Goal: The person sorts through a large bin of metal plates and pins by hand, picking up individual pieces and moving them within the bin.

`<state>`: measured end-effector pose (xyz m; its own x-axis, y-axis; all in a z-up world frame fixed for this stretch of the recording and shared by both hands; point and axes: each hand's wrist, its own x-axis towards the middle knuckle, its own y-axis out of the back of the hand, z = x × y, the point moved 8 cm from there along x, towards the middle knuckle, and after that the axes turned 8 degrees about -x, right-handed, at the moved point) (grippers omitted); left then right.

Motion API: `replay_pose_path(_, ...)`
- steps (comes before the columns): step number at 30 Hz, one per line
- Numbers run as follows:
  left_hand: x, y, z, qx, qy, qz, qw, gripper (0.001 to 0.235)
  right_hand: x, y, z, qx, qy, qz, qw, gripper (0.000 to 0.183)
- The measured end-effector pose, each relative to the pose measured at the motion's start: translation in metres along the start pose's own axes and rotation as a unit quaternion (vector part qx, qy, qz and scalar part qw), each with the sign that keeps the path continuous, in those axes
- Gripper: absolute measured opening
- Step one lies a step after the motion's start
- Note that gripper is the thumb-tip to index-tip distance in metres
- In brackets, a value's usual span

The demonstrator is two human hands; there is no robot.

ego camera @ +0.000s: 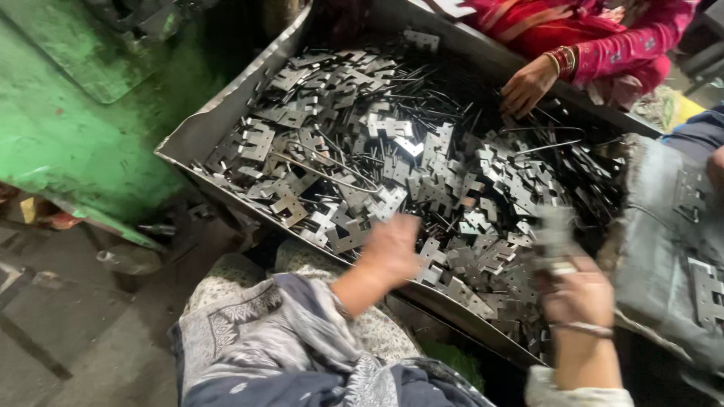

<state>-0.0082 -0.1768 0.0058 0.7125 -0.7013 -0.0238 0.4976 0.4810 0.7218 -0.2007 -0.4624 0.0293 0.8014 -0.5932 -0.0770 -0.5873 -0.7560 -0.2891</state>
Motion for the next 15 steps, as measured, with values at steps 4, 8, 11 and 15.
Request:
replay_pose_path(4,-0.02,0.032,-0.057,0.127,0.03,0.047,0.99,0.058,0.003,0.146,-0.107,-0.541,0.21,0.322,0.748,0.022)
replay_pose_path(8,-0.017,0.028,-0.061,0.19,-0.011,0.104,0.976,0.032,0.022,0.203,-0.108,-0.827,0.053,0.298,0.474,0.017)
replay_pose_path(11,-0.007,0.027,-0.073,0.189,0.019,0.088,0.978,0.035,0.021,0.133,-0.101,-0.877,0.155,0.259,0.375,0.015)
replay_pose_path(15,0.006,0.016,-0.092,0.207,-0.006,0.049,0.977,0.041,0.022,-0.012,-0.013,-0.812,0.189,0.061,0.549,0.013)
